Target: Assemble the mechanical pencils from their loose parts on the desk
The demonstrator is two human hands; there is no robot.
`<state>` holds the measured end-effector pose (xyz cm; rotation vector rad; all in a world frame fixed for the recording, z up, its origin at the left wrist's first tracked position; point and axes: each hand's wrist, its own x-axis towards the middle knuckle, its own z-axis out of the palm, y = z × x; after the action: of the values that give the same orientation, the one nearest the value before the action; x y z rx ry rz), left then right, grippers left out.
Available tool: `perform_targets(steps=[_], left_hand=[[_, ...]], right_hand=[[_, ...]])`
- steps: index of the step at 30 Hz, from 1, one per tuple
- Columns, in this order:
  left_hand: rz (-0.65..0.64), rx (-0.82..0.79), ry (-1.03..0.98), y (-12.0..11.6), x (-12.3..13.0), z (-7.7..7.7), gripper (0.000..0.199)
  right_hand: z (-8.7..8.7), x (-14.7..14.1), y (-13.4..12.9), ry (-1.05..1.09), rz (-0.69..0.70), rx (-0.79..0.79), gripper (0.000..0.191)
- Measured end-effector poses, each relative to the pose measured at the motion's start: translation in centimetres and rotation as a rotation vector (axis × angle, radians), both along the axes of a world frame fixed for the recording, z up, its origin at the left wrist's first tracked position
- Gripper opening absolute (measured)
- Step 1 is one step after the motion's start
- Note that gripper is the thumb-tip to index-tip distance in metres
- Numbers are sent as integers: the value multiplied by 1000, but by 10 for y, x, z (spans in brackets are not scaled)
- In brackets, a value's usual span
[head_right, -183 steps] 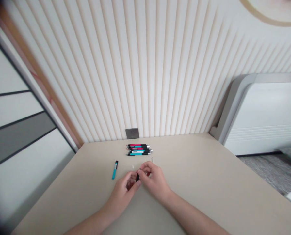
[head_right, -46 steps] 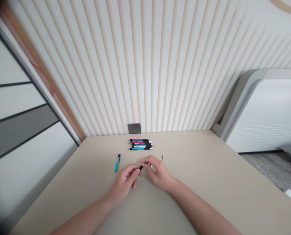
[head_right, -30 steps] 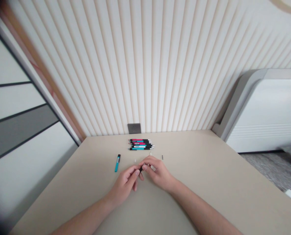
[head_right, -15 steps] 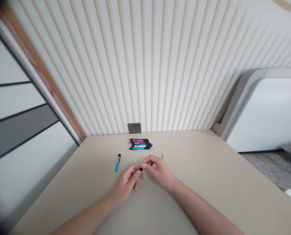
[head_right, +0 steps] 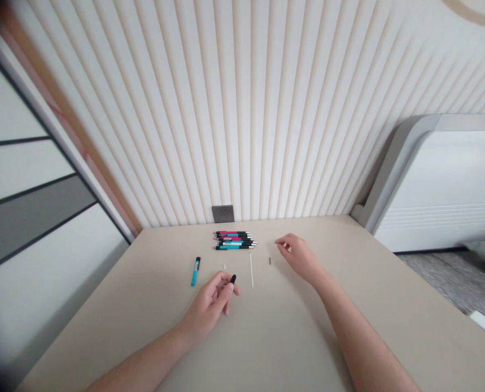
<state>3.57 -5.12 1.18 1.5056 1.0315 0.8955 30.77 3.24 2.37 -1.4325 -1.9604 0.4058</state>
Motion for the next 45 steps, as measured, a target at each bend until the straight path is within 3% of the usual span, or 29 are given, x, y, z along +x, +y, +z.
perform_targets(steps=[6, 17, 20, 24, 27, 33, 37, 45], left_hand=[[80, 35, 52, 1, -1, -2, 32], [80, 1, 8, 4, -1, -5, 33], [90, -20, -3, 4, 0, -2, 33], [92, -42, -32, 4, 2, 1, 31], [70, -42, -48, 5, 2, 0, 29], [98, -31, -61, 8, -1, -10, 28], [98, -44, -87, 7, 0, -6, 28], [52, -62, -132, 7, 1, -7, 30]], right_hand=[[-17, 41, 12, -231, -20, -210, 22], [-25, 48, 14, -230, -11, -284, 27], [-18, 47, 13, -183, -22, -233, 32], [6, 25, 1, 7, 0, -88, 25], [17, -13, -19, 159, 148, -90, 25], [-4, -88, -55, 287, 484, -186, 33], [-12, -93, -59, 271, 519, -142, 41], [2, -83, -61, -15, 578, 22, 52]])
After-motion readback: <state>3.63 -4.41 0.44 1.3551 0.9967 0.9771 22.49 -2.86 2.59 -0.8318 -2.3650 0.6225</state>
